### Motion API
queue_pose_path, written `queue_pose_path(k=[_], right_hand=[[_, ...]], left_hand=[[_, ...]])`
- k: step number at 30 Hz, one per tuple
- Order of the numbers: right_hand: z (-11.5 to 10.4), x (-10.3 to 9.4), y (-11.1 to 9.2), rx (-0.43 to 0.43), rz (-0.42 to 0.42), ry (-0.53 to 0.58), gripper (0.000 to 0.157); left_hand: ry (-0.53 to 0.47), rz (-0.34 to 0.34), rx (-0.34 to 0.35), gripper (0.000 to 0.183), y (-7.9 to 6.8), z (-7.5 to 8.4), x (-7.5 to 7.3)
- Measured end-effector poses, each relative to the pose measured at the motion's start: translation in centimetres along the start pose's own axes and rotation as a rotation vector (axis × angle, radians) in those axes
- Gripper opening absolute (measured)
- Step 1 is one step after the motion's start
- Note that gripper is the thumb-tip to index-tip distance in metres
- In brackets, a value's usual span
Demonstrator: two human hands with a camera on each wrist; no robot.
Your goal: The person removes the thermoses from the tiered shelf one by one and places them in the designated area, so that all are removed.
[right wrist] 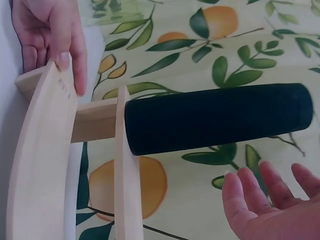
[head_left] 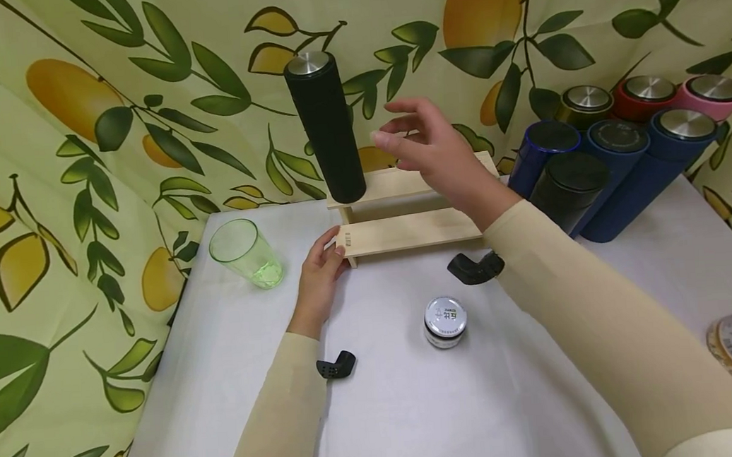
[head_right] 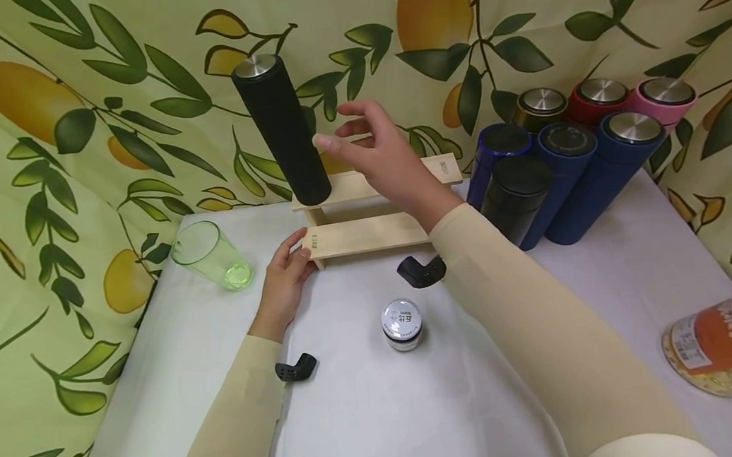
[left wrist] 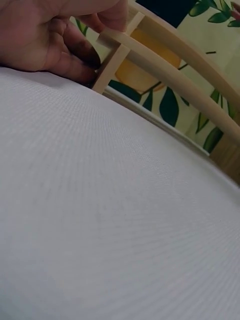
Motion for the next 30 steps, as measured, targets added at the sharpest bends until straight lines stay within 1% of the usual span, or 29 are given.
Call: queue_pose_path(k=[7,12,18,27,30], right_hand=[[1.1,1.2,2.6,0.06,0.005,-0.033,0.084],[1.8,1.7,4.1,0.05,0.011,-0.018,0.085],[1.9,2.2,5.7,0.044,0.019,-0.012,0.084],[2.2,3.6,6.8,0.02,-0.008,0.068,0.086],[2.3,3.8,7.1,0.014,-0.007,0.067,0.086]], left_hand=[[-0.003,0.0,-0.002,0.048,0.0,0.0,-0.2],[-0.004,0.0,0.001,0.048,0.0,0.1,-0.2],[0.001,-0.006,0.002,0.048,0.0,0.2,-0.2],[0.018,-0.013,0.0,0.048,0.0,0.1,-0.1],[0.018,-0.011,-0.004,0.048,0.0,0.1,-0.2]])
Point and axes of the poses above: each hand's wrist, its own y-axis towards the middle knuckle, its own x-axis out of the palm, z = x × y, the point moved 4 cm from there along y, towards the middle knuckle, and after that the axes turned 11 degrees about y, right-handed, at the moved point
